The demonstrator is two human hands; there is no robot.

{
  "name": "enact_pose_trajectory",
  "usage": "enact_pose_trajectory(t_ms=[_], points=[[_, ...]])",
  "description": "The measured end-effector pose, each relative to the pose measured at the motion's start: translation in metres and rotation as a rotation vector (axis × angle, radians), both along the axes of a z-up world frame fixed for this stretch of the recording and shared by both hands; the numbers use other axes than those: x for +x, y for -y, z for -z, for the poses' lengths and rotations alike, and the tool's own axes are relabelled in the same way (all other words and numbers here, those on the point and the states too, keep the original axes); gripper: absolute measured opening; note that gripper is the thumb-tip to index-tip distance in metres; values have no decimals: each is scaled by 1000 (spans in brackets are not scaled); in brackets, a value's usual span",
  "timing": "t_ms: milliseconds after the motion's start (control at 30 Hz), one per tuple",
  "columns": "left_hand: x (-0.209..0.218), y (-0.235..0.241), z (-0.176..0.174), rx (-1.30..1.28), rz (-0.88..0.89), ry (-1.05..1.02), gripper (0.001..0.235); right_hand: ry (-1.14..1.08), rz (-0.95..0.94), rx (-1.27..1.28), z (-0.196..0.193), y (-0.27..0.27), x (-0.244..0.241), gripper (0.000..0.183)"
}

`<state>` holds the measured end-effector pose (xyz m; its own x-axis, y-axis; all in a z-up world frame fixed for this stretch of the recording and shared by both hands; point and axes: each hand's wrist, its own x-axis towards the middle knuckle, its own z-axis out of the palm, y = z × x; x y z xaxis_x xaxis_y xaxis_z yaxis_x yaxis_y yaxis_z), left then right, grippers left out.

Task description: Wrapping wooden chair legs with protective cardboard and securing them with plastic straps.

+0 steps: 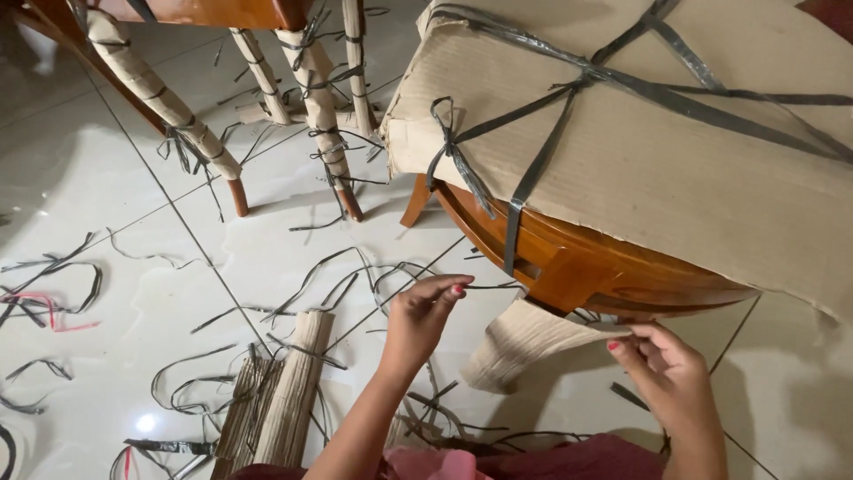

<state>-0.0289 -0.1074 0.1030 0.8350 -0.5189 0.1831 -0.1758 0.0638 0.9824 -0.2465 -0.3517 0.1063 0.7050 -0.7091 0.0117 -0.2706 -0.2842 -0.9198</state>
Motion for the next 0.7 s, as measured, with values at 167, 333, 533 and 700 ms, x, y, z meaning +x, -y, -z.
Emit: enact_pose_trajectory(t_ms=[167,333,533,700], points=[[-27,-13,-22,-59,-29,-35,27,65,-44,126,-4,-29,-1,22],[-46,-12,-35,-86,-39,129,18,307,103,-266,4,-73,38,43],[-59,-6,-46,-37,-2,263,20,469,110,-424,-7,-102,68,31],[-68,-6,-53,-11,105,480,30,519,62,-509,1,-100,66,22]])
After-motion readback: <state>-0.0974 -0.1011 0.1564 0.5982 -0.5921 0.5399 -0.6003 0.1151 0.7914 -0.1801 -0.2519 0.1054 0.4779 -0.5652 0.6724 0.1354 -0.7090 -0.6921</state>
